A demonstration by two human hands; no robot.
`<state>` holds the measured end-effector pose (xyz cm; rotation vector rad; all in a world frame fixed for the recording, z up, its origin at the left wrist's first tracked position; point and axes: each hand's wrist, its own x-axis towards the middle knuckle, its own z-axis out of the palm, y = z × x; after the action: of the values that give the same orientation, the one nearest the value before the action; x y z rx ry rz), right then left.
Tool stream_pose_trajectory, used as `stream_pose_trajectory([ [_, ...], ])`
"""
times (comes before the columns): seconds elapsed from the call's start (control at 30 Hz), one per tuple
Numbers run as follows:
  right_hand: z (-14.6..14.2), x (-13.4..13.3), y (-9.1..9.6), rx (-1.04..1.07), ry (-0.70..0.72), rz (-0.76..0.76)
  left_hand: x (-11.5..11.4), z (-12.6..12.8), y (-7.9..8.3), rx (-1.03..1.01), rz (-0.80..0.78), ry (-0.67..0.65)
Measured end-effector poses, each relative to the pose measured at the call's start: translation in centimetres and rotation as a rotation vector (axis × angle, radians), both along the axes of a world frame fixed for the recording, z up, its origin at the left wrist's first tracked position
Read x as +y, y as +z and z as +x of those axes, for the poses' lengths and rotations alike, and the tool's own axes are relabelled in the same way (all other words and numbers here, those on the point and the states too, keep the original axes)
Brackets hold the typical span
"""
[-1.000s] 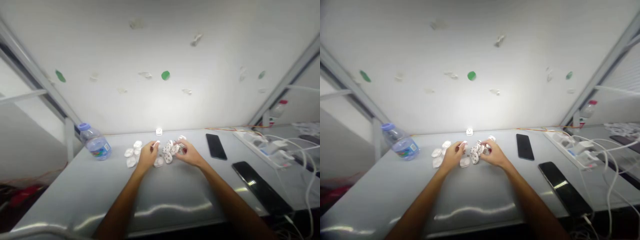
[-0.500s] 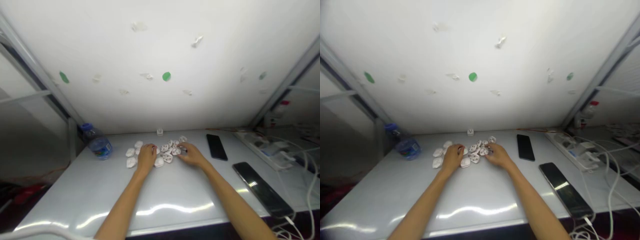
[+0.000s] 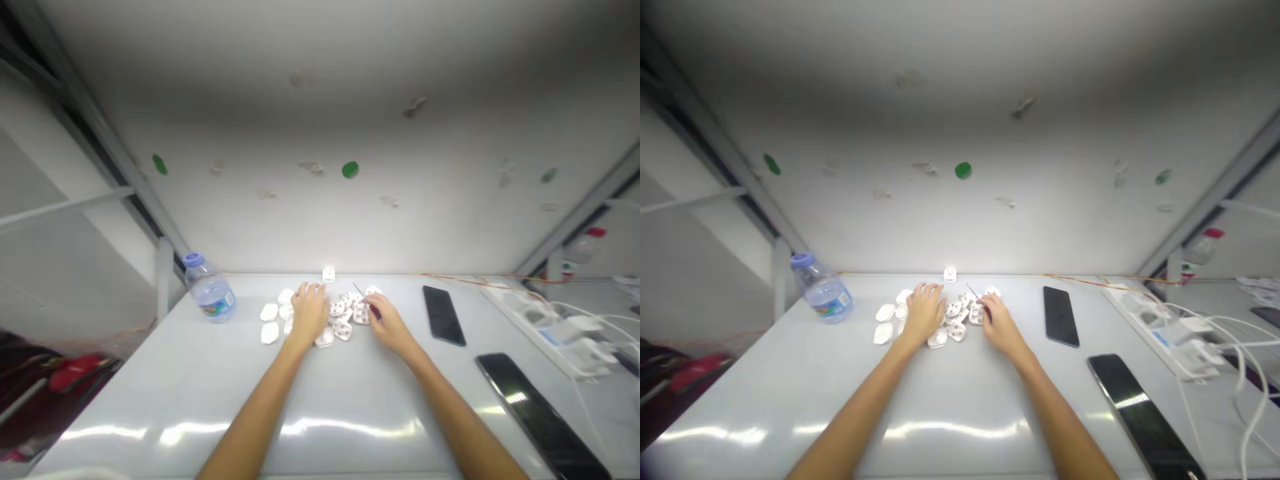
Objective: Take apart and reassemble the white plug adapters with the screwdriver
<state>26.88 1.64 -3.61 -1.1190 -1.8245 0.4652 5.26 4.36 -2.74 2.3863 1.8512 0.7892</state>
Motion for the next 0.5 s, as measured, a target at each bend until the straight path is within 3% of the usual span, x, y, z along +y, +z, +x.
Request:
stream_pose_trajectory([
  [0.1,0.0,-0.1,0.0,-0.012,-0.027,0.034,2.3,1.1,0.8,0.070,-0.028,0.062],
  [0.23,0.2,-0.4,0.2,-0.040,-0.073,0.014,4.8,2.0,1.2,0.126,-0.099,0.036],
  [0.5,0.0,-0.7,0.2,0.093,-0.270,-0.082,4.0,2.1,0.7,0.049,-0.118,0.088],
])
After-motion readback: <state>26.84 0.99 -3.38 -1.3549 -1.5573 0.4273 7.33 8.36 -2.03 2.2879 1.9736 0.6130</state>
